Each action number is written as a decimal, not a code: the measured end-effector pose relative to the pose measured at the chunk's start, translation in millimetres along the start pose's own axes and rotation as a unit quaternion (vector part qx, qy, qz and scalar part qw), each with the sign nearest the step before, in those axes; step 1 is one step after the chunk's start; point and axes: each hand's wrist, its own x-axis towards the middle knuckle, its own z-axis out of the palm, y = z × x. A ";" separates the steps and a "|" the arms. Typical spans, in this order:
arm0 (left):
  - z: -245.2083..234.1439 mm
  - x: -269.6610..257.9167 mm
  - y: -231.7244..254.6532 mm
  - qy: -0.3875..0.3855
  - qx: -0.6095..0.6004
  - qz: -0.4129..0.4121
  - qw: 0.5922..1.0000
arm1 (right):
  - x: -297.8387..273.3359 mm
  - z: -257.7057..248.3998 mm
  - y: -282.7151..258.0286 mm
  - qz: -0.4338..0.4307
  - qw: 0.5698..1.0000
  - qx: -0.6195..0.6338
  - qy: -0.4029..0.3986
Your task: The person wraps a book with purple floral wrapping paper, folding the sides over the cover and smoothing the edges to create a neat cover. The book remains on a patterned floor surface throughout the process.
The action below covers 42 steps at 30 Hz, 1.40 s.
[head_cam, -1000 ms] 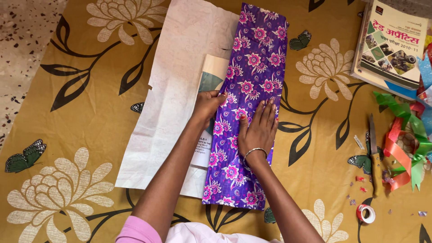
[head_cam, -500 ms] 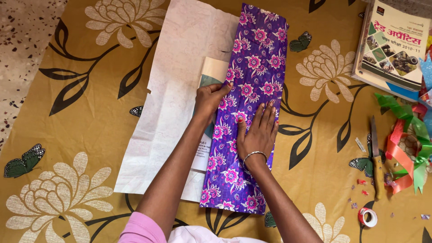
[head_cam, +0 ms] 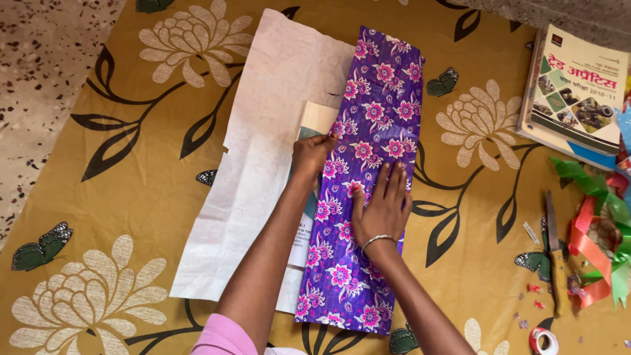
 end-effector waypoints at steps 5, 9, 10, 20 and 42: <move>-1.3 0.8 0.2 -0.007 0.002 0.006 1.000 | 52.0 4.6 7.5 0.007 1.000 -0.010 0.018; 1.4 -8.4 9.5 -0.010 0.014 0.023 1.000 | 67.0 8.5 8.1 0.005 0.999 -0.011 0.038; 2.4 -11.4 11.2 0.014 0.047 0.022 0.999 | 65.5 9.0 7.1 0.004 0.999 -0.009 0.043; 20.9 40.6 17.6 -0.042 -0.105 -0.054 0.992 | 64.0 0.3 0.0 0.011 0.999 0.000 0.039; 17.9 62.0 13.8 -0.033 -0.065 -0.014 0.997 | 88.4 5.9 5.1 0.009 0.999 0.014 0.030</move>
